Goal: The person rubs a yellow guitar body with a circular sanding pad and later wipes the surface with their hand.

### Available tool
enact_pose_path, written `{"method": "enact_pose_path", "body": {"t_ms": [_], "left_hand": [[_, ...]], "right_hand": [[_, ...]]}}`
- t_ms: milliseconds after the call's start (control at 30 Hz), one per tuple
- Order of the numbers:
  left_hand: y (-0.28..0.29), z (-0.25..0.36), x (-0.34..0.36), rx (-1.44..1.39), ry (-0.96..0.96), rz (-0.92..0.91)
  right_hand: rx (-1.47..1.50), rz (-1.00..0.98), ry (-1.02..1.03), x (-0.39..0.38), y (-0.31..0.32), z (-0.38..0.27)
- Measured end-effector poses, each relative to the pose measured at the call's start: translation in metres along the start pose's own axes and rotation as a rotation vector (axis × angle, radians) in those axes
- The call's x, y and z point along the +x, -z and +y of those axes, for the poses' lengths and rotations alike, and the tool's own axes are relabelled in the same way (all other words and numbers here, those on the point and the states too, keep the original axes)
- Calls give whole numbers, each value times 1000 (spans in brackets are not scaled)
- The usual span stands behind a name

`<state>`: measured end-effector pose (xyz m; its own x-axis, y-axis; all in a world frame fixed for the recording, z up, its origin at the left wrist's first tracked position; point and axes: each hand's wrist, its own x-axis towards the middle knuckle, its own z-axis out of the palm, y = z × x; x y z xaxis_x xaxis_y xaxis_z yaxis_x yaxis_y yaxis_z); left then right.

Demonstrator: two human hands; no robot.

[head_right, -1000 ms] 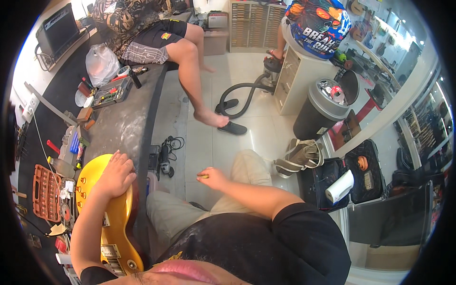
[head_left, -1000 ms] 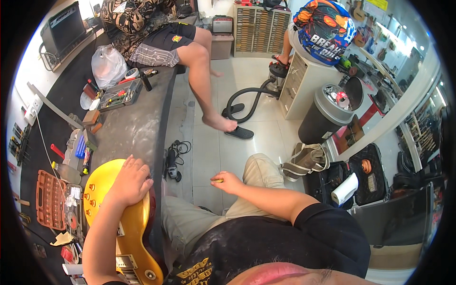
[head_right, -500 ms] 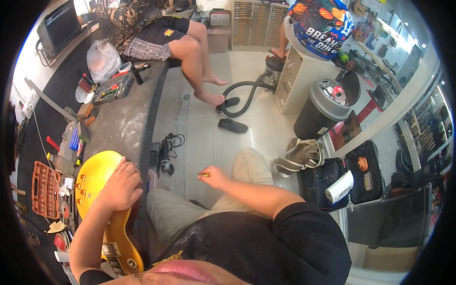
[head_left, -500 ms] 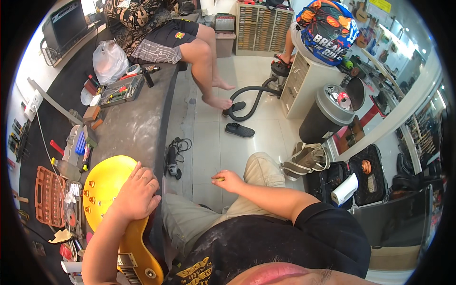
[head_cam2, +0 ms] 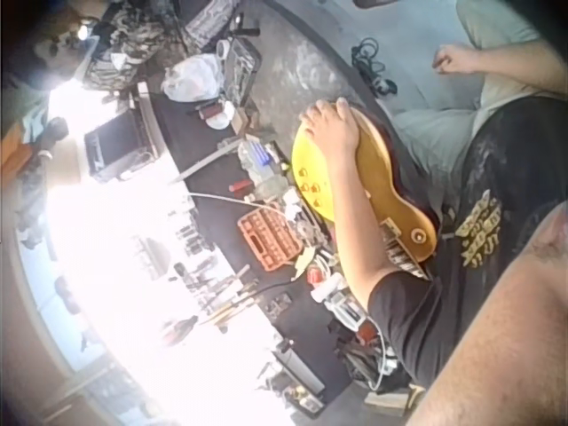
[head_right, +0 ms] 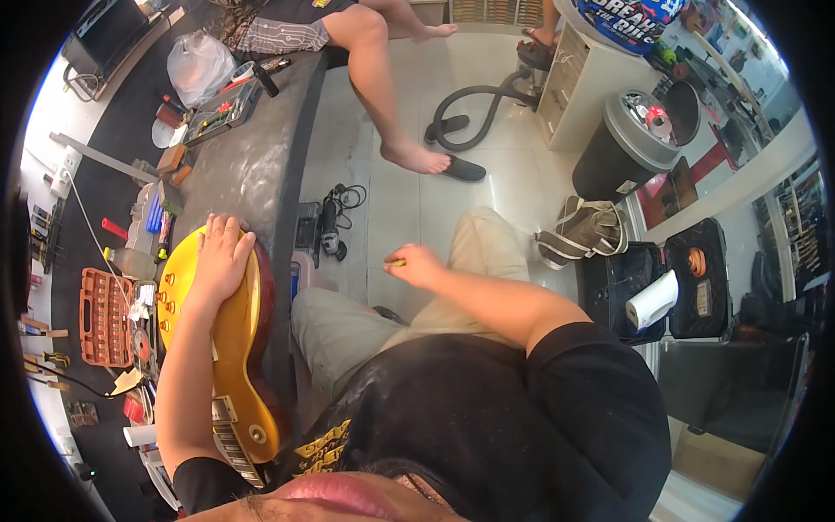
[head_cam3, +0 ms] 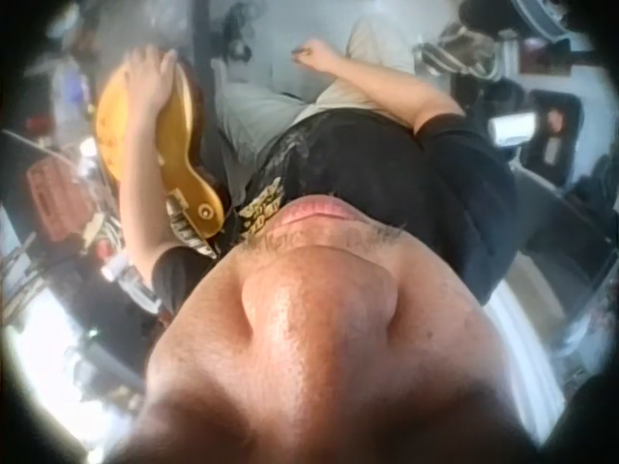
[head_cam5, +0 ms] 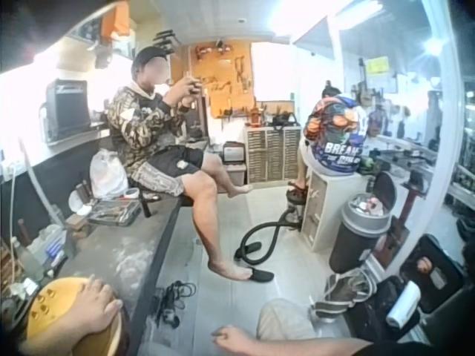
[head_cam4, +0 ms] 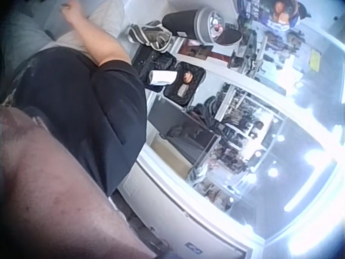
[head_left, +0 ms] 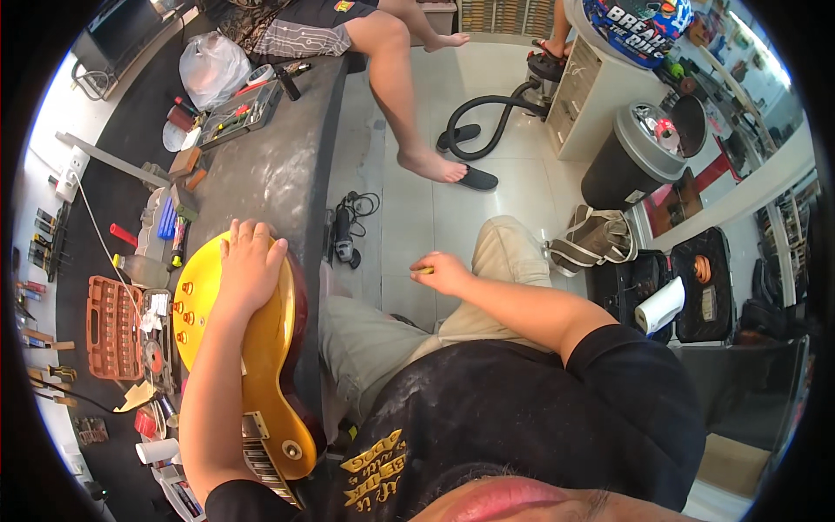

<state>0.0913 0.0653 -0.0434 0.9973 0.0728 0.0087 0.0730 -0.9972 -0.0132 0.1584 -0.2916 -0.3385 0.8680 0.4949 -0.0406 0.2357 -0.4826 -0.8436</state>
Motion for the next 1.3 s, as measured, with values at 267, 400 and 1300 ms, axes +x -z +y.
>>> {"method": "enact_pose_path", "body": {"t_ms": [267,400,1300], "left_hand": [[17,-14,1,-189,-400,6],[13,-56,28,-267,-350,-121],[8,-37,30,-354,-379,-89]], "right_hand": [[-16,-9,36,5,9,21],[28,-21,25,11,-4,18],[18,-42,43,9,7,17]]}}
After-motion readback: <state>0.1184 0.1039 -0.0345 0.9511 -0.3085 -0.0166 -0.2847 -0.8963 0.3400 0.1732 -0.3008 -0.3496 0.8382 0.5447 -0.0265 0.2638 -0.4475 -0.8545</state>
